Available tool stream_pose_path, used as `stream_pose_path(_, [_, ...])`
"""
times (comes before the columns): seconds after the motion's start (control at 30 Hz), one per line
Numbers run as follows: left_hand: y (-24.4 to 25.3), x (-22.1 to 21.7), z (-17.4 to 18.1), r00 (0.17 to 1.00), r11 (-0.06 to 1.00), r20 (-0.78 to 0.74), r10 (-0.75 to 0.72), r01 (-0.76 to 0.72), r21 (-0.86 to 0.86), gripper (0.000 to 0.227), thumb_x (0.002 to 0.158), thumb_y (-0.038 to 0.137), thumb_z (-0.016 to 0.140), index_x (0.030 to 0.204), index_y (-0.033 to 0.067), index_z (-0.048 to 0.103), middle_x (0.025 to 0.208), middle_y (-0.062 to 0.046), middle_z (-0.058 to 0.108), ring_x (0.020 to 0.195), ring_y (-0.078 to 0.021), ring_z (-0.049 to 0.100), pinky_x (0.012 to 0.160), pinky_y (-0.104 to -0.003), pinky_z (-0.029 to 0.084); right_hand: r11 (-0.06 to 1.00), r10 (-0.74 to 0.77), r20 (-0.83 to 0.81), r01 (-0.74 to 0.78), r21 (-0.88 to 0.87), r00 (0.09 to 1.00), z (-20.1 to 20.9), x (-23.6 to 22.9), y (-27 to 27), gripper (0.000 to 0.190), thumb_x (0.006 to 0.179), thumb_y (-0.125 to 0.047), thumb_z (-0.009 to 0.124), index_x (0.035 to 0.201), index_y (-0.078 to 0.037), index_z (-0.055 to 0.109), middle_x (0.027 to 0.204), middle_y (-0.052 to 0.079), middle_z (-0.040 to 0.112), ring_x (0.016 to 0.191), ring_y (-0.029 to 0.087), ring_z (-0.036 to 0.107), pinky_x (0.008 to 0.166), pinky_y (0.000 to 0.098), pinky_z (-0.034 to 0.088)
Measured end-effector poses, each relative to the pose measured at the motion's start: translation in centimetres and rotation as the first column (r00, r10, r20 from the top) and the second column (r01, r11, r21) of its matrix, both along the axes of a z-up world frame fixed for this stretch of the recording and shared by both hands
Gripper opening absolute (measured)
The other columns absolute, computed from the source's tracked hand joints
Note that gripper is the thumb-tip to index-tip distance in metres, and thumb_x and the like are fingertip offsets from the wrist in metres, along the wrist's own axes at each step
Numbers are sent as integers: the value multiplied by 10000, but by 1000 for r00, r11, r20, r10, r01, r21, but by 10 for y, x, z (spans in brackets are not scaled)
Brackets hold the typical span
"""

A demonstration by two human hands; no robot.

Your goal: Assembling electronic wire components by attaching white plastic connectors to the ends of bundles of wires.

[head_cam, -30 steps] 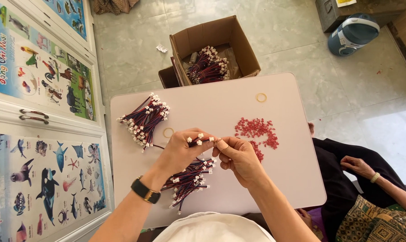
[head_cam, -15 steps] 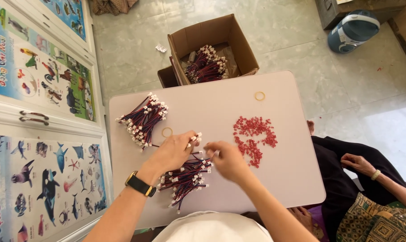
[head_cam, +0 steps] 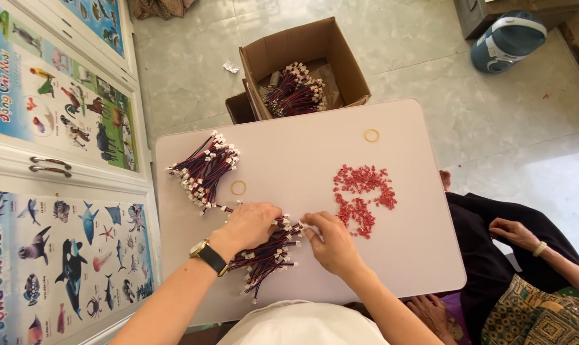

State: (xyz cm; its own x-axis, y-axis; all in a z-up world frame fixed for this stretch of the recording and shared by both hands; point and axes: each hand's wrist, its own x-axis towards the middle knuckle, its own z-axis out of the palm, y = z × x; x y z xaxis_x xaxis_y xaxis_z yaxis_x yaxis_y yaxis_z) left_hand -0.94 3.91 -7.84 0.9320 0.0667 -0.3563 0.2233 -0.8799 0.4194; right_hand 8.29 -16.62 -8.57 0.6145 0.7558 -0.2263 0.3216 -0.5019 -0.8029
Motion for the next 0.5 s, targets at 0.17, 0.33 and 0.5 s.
stream_pose_path(0.17, [-5, 5, 36, 992, 992, -30, 124, -124, -13, 177, 842, 233, 700, 950, 97, 729, 936, -129, 732, 934, -346, 697, 807, -488, 535, 999, 33, 67, -35, 38, 997, -3, 0, 3, 213, 880, -202, 723, 1076, -126, 757, 1222, 84, 663, 1118, 309, 578, 942, 428, 481])
stream_pose_path(0.33, [3, 2, 47, 953, 952, -31, 301, -302, -40, 251, 822, 282, 704, 998, 110, 758, 918, -135, 753, 896, -330, 713, 801, -455, 547, 994, -95, -21, 96, 45, 995, -8, 10, 3, 146, 877, -203, 770, 966, -88, 765, 1015, 101, 692, 917, 251, 608, 782, 390, 517])
stream_pose_path(0.5, [2, 17, 58, 934, 892, -165, 317, -353, -281, 336, 813, 360, 748, 1010, 88, 761, 820, -144, 753, 782, -285, 733, 748, -407, 562, 932, -211, -679, 354, 76, 703, -10, 16, -1, 220, 885, -196, 732, 1036, -35, 743, 813, 9, 703, 666, 86, 588, 569, 261, 506])
